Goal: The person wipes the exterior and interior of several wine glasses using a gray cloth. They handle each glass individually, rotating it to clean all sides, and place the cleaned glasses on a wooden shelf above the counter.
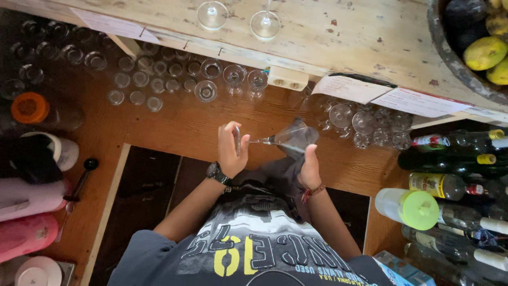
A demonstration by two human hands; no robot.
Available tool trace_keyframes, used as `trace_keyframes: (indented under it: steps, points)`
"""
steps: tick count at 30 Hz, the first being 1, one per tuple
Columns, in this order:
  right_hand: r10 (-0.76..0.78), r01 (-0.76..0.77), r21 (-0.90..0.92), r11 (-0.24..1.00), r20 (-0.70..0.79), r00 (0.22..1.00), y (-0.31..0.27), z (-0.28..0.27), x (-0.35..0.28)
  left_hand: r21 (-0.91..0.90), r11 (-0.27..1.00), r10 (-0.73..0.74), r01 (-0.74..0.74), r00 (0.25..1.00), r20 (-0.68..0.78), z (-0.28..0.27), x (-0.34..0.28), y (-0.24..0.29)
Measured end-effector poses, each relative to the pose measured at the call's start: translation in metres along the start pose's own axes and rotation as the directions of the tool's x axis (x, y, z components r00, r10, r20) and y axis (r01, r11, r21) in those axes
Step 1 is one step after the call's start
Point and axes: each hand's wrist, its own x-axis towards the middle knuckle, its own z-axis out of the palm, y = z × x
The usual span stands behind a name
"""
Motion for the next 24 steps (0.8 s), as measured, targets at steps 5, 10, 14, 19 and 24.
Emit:
trace_keyframes:
  steps: [5, 10, 14, 19, 24]
  points:
    - [0.082, -0.065, -0.287, 0.956, 0.05, 0.995, -0.009, -0.009, 0.002, 0.028, 0.999, 0.032, -0.032, 0.999, -0.014, 0.0, 0.004, 0.001]
    - [0.089, -0.058, -0.265, 0.963, 0.108, 0.99, -0.02, -0.006, 0.0, 0.061, 0.998, -0.02, 0.019, 1.0, 0.012, 0.005, 0.004, 0.001]
    - [0.147, -0.14, -0.055, 0.989, 0.132, 0.98, -0.024, -0.011, -0.005, 0.038, 0.999, 0.038, -0.039, 0.999, 0.018, 0.006, 0.008, 0.004]
    - [0.088, -0.092, 0.099, 0.991, 0.042, 0.995, -0.02, -0.006, -0.004, 0.019, 0.999, 0.025, -0.026, 0.999, 0.047, 0.008, 0.011, 0.007]
    - [-0.137, 0.133, -0.032, 0.991, -0.165, 0.977, -0.004, 0.007, 0.002, 0.078, 0.997, 0.021, -0.027, 0.997, 0.072, 0.018, 0.007, 0.001]
